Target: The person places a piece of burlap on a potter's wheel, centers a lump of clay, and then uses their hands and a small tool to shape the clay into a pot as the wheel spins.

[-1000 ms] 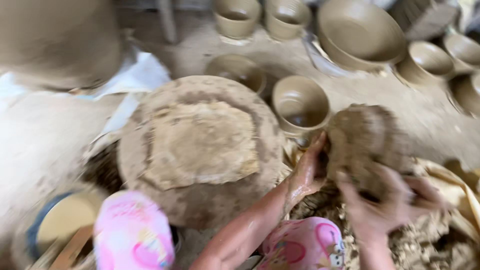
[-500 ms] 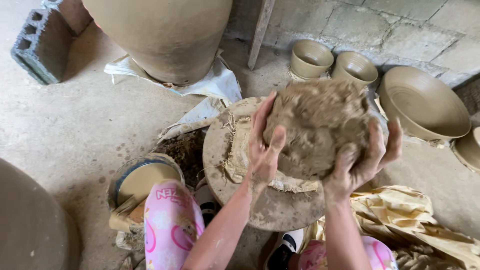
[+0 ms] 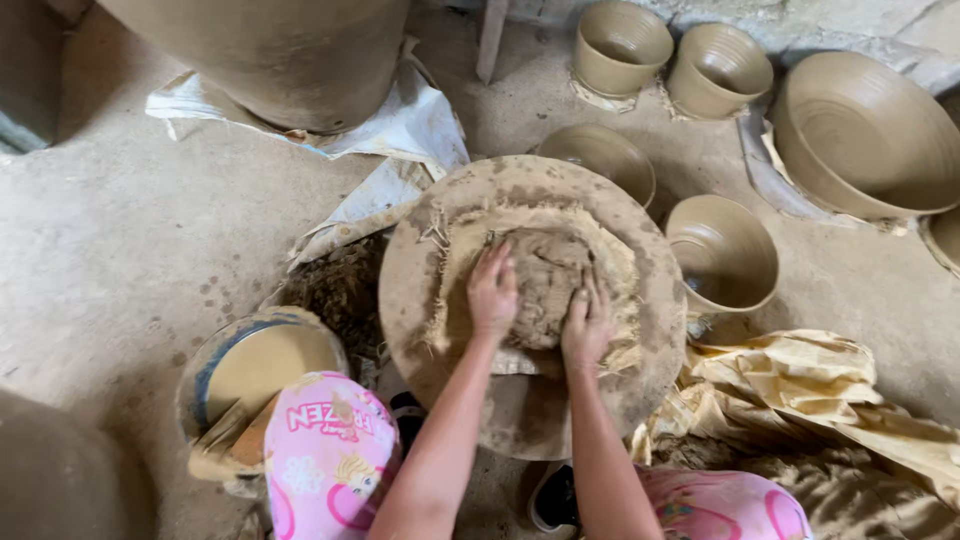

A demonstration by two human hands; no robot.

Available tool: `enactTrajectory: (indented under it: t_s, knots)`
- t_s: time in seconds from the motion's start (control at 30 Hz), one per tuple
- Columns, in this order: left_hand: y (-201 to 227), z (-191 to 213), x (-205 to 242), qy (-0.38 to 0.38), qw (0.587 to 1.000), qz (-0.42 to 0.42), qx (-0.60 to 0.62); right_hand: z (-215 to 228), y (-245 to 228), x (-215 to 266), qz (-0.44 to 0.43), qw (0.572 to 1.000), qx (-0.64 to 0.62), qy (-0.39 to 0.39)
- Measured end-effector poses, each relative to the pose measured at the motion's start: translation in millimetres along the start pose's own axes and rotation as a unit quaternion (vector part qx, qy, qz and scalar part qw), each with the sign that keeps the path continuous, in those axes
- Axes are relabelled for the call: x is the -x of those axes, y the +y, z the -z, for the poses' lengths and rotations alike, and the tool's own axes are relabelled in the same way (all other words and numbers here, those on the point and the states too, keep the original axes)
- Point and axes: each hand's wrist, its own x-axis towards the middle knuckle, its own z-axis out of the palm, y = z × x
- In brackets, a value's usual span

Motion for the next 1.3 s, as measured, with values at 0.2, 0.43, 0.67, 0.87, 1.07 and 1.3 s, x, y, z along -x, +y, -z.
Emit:
enactTrajectory:
  t_s: [0.2, 0.43, 0.67, 0.87, 1.07, 1.3]
  knots:
    - [-68, -44, 11, -0.011, 0.997, 0.043, 0.060, -41, 65, 12, -0.014, 0.983, -0.177, -0.047]
    - [-30, -10, -11, -0.096, 0.986, -0.085, -0.108, 86, 82, -74, -0.039, 0.954, -0.192, -0.228]
    - [-20, -5, -18, -0.264, 0.898, -0.175, -0.306, 378, 191, -79, -0.232, 0.962, -0.116, -0.090]
    - [-16, -7, -4, -0.249, 0.900, -0.076, -0.350, 427, 326, 14, -0.392, 0.906, 0.104, -0.123]
    - [-29, -12, -11, -0.237, 0.903, -0.072, -0.352, 364, 510, 60, -0.430, 0.854, 0.202, -0.215]
    - [-121, 0, -40, -0.170, 0.757, -0.502, -0.383, 320, 610, 14, -0.358, 0.844, 0.282, -0.282]
